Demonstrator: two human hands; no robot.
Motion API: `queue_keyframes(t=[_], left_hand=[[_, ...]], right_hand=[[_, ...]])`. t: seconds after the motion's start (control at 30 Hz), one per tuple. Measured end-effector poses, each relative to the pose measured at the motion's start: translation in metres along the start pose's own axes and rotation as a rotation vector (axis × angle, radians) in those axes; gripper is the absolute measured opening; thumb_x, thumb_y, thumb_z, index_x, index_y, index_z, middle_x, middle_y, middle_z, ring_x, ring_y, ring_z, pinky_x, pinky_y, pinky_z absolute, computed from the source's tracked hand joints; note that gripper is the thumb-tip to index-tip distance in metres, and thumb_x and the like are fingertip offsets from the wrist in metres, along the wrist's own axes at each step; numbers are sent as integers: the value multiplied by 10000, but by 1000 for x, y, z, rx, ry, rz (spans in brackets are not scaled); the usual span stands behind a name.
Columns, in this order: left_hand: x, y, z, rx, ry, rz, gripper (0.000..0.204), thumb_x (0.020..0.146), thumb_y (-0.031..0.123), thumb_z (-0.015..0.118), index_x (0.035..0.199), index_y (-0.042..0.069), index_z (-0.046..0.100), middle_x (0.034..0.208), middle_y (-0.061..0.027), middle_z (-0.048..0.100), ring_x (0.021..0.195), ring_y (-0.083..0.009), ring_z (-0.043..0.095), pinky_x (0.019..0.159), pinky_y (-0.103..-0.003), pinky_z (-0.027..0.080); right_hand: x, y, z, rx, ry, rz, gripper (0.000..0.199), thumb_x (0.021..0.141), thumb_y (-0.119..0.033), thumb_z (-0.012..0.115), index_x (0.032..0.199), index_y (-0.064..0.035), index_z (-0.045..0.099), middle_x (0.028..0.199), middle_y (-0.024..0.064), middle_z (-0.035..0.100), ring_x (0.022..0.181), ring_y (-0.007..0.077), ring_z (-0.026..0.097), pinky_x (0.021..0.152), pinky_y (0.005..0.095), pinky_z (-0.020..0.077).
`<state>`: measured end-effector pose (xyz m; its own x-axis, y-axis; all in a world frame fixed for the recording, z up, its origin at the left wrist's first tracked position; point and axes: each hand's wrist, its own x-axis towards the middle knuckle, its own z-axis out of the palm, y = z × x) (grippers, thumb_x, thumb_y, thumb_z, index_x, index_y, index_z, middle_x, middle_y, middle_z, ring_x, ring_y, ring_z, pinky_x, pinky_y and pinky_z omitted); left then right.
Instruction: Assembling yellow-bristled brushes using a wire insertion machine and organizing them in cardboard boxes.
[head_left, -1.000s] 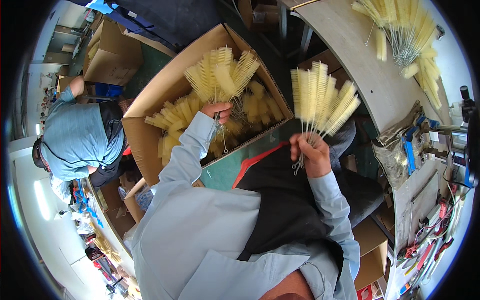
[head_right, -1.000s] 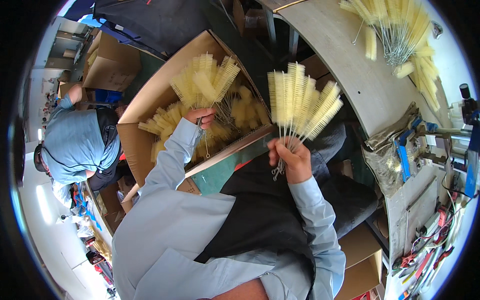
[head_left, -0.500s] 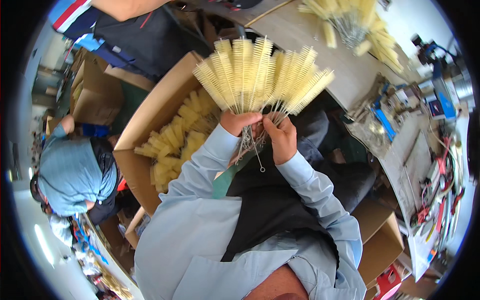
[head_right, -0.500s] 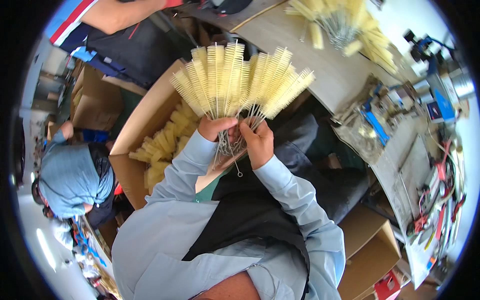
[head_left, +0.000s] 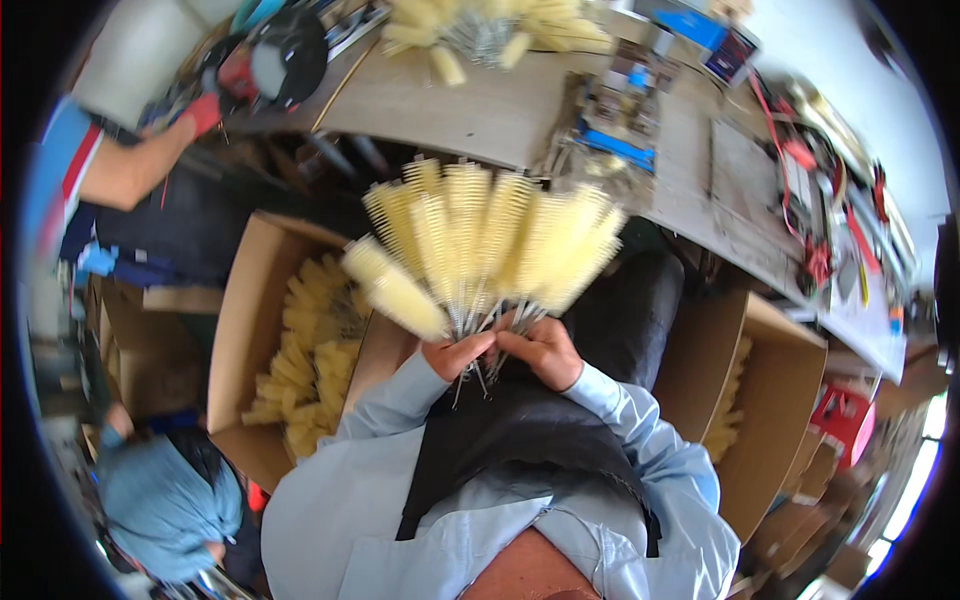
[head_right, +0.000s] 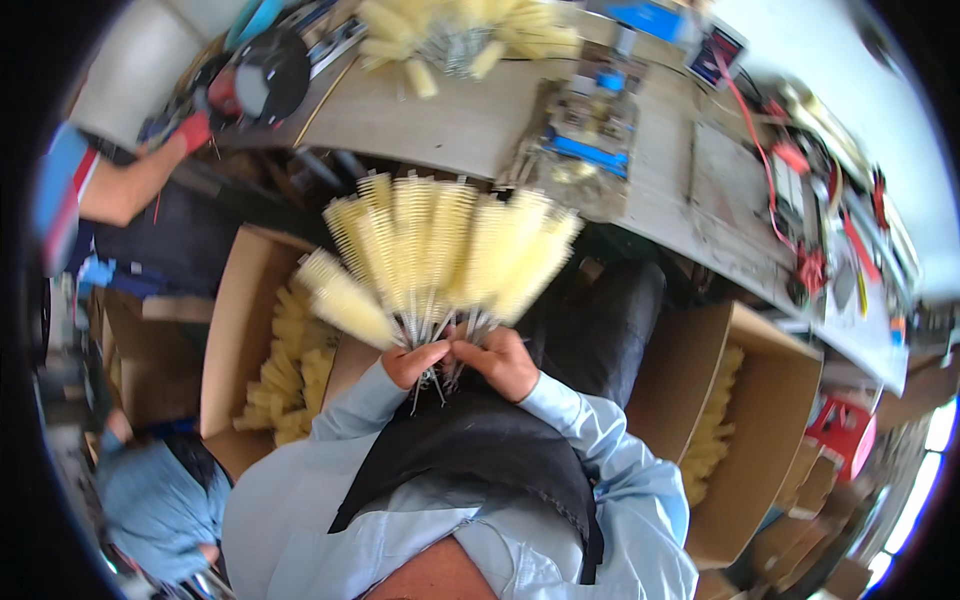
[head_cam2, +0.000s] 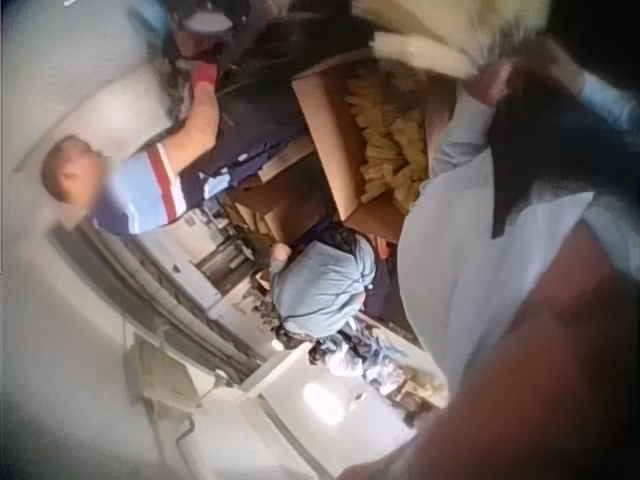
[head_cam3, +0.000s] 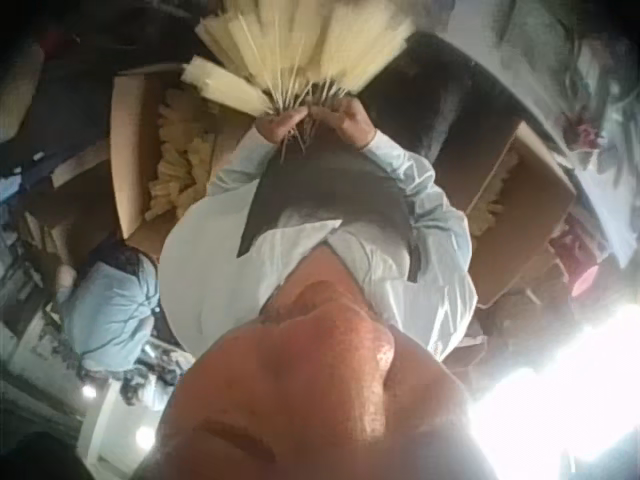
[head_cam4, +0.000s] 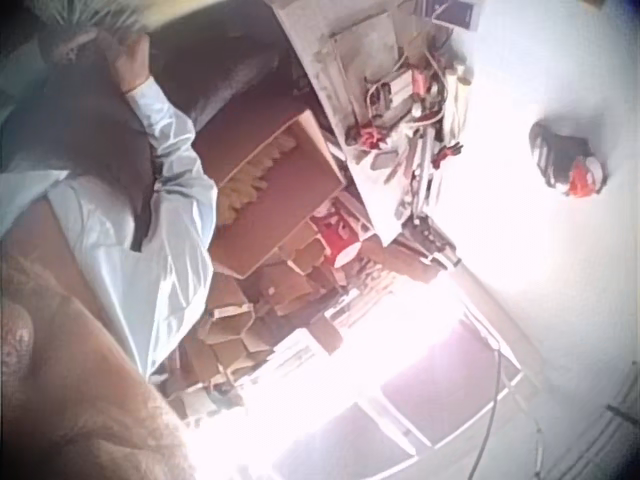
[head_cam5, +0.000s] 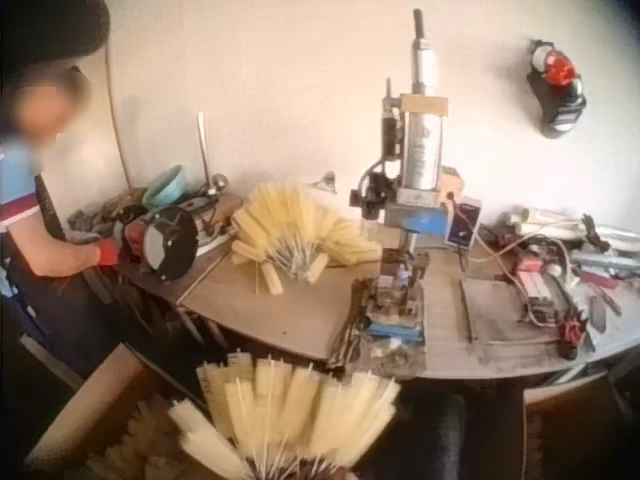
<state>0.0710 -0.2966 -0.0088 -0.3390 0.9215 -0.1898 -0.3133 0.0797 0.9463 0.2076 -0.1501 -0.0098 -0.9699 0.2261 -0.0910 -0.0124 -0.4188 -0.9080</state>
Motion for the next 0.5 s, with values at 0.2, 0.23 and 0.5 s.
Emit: queue_keyframes(t=[0.2,0.23,0.5], left_hand=[[5,-17,-10,-135,-227,197,598,780,158,630,1338,-17,503,1307,-197,543,1273,-364,482,1125,-471,329],[13,-15,-6,-127,-246,180,598,780,158,630,1338,-17,503,1307,-197,543,1273,-364,482,1125,-471,329],[30,-17,10,-237,-246,154,284,878,58,641,1161,40,634,1213,-175,624,1265,-363,509,1098,-511,376]], right_hand=[[5,14,16,-352,-312,-143,344,917,-135,573,1238,-12,588,1104,204,643,1053,290,599,895,362,460],[7,23,16,-342,-289,-151,344,917,-135,573,1238,-12,588,1104,204,643,1053,290,599,895,362,460],[-3,17,-4,-294,-129,-67,348,853,-41,626,1192,26,579,1030,129,650,983,215,611,884,323,468]])
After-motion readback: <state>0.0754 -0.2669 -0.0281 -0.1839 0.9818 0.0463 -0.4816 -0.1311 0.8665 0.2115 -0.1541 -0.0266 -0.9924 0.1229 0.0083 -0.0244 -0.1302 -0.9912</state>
